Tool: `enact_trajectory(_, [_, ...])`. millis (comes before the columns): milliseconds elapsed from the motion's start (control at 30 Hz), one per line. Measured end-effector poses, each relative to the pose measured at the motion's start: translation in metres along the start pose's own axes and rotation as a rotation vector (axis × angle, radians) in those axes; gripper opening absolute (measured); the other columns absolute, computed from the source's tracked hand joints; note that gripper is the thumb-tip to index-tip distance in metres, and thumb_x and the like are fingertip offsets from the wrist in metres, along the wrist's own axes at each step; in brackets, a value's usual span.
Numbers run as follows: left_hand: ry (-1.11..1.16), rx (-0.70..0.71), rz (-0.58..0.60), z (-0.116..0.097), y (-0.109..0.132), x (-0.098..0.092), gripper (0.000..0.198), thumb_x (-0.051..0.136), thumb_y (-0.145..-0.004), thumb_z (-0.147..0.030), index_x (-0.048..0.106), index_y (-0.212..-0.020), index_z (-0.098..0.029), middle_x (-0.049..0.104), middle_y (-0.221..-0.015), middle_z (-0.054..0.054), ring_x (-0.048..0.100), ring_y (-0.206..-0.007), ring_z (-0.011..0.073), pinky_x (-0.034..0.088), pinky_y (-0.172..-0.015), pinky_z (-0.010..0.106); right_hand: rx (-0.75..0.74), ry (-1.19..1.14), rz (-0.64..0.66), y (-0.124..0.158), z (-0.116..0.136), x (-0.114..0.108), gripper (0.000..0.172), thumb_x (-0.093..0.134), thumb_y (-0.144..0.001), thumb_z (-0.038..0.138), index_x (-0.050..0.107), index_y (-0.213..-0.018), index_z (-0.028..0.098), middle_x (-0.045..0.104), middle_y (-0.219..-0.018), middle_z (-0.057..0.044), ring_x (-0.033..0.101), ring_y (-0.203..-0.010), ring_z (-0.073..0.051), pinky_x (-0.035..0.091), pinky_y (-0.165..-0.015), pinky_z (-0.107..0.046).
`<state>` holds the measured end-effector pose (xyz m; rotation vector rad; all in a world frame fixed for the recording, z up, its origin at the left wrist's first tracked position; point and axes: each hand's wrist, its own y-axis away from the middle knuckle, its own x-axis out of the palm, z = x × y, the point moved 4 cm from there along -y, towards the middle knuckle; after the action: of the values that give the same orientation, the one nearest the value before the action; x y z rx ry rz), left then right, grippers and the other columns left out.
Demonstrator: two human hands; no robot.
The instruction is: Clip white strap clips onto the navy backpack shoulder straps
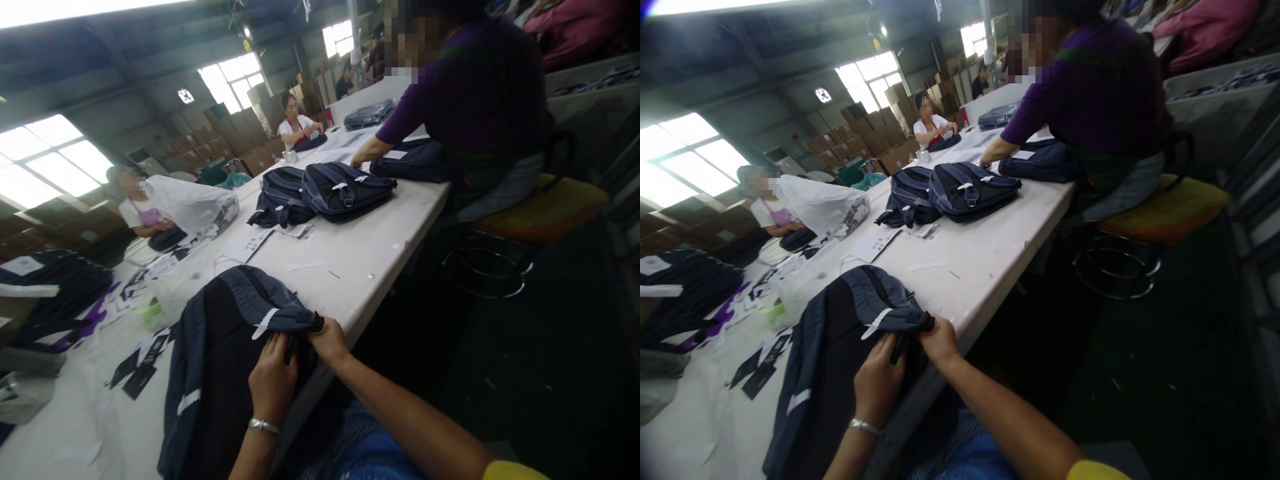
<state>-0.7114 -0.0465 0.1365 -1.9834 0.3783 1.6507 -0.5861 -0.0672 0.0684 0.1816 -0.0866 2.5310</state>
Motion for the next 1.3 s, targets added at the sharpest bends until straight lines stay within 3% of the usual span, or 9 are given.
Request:
enact_trajectory(100, [0.02, 0.018, -0.07, -0.001, 0.005, 0.006, 0.037, 0.045, -0.09, -0.029, 0.054, -0.126, -0.024, 0.054, -0.132, 0.008, 0.049, -0.121, 0.0236, 0.05, -0.086, 0.032, -0.039, 0.137, -0.062, 0.001, 0.0, -0.006, 0.017, 0.056, -0.077, 0.028, 0.067, -0.076, 0.015, 0.071, -0.072, -0.004, 0.065, -0.07, -0.02, 0.047, -0.06, -0.025])
enact_trajectory(267, [-0.004, 0.085, -0.18, -0.007, 0.011, 0.015, 0.035, 0.048, -0.09, -0.029, 0.059, -0.123, -0.024, 0.047, -0.134, 0.011, 0.043, -0.125, 0.0274, 0.046, -0.098, 0.039, -0.182, 0.274, -0.059, 0.005, 0.011, -0.012, 0.018, 0.051, -0.079, 0.025, 0.066, -0.074, 0.016, 0.069, -0.068, -0.006, 0.064, -0.065, -0.019, 0.043, -0.057, -0.024])
enact_trajectory(400, [0.001, 0.229, -0.205, -0.011, 0.017, 0.03, 0.042, 0.044, -0.09, -0.018, 0.05, -0.132, -0.022, 0.048, -0.137, 0.008, 0.035, -0.133, 0.0265, 0.039, -0.106, 0.042, -0.088, 0.218, -0.124, 0.002, 0.008, -0.016, 0.018, 0.055, -0.077, 0.026, 0.063, -0.066, 0.014, 0.066, -0.061, -0.003, 0.059, -0.058, -0.016, 0.04, -0.051, -0.021])
enact_trajectory(567, [0.038, 0.345, -0.155, -0.01, 0.02, 0.04, 0.051, 0.042, -0.089, -0.014, 0.038, -0.139, -0.023, 0.048, -0.139, 0.004, 0.031, -0.135, 0.0264, 0.037, -0.108, 0.046, 0.052, 0.294, -0.039, -0.01, 0.002, -0.021, 0.015, 0.055, -0.071, 0.018, 0.064, -0.059, 0.013, 0.064, -0.055, -0.002, 0.057, -0.055, -0.015, 0.038, -0.049, -0.021])
enact_trajectory(733, [0.075, 0.327, -0.151, -0.008, 0.023, 0.041, 0.05, 0.043, -0.089, -0.015, 0.04, -0.138, -0.022, 0.05, -0.137, 0.005, 0.031, -0.135, 0.0258, 0.038, -0.108, 0.046, -0.081, 0.382, -0.042, -0.008, 0.007, -0.024, 0.017, 0.05, -0.072, 0.017, 0.065, -0.064, 0.015, 0.066, -0.062, -0.004, 0.056, -0.057, -0.014, 0.038, -0.053, -0.022])
enact_trajectory(833, [0.114, 0.232, -0.172, -0.006, 0.026, 0.04, 0.055, 0.045, -0.089, -0.019, 0.031, -0.143, -0.02, 0.045, -0.141, 0.009, 0.03, -0.136, 0.0259, 0.04, -0.106, 0.045, -0.123, 0.332, -0.048, -0.006, 0.005, -0.024, 0.019, 0.051, -0.075, 0.025, 0.064, -0.064, 0.015, 0.064, -0.061, -0.002, 0.053, -0.057, -0.013, 0.038, -0.053, -0.022])
enact_trajectory(933, [0.115, 0.198, -0.17, -0.007, 0.027, 0.037, 0.062, 0.044, -0.088, -0.019, 0.021, -0.146, -0.017, 0.035, -0.147, 0.01, 0.027, -0.138, 0.0246, 0.036, -0.109, 0.044, -0.01, 0.218, -0.076, -0.011, -0.005, -0.024, 0.024, 0.053, -0.073, 0.031, 0.062, -0.06, 0.013, 0.061, -0.057, -0.001, 0.052, -0.055, -0.013, 0.038, -0.051, -0.022])
enact_trajectory(1167, [0.006, 0.325, -0.096, -0.029, 0.033, 0.035, 0.058, 0.044, -0.089, -0.019, 0.027, -0.144, -0.015, 0.025, -0.151, 0.01, 0.016, -0.14, 0.026, 0.026, -0.113, 0.047, 0.228, -0.012, -0.073, -0.021, -0.014, -0.023, 0.029, 0.061, -0.069, 0.039, 0.066, -0.072, 0.01, 0.066, -0.065, -0.005, 0.058, -0.058, -0.016, 0.043, -0.049, -0.023])
enact_trajectory(1300, [0.163, 0.397, -0.033, -0.033, 0.056, 0.024, 0.051, 0.047, -0.087, -0.015, 0.041, -0.137, -0.023, 0.032, -0.148, 0.01, 0.026, -0.138, 0.0262, 0.029, -0.111, 0.051, 0.275, -0.004, 0.145, -0.009, -0.004, -0.044, 0.026, 0.06, -0.073, 0.032, 0.068, -0.086, 0.011, 0.071, -0.076, -0.009, 0.066, -0.064, -0.018, 0.052, -0.055, -0.027])
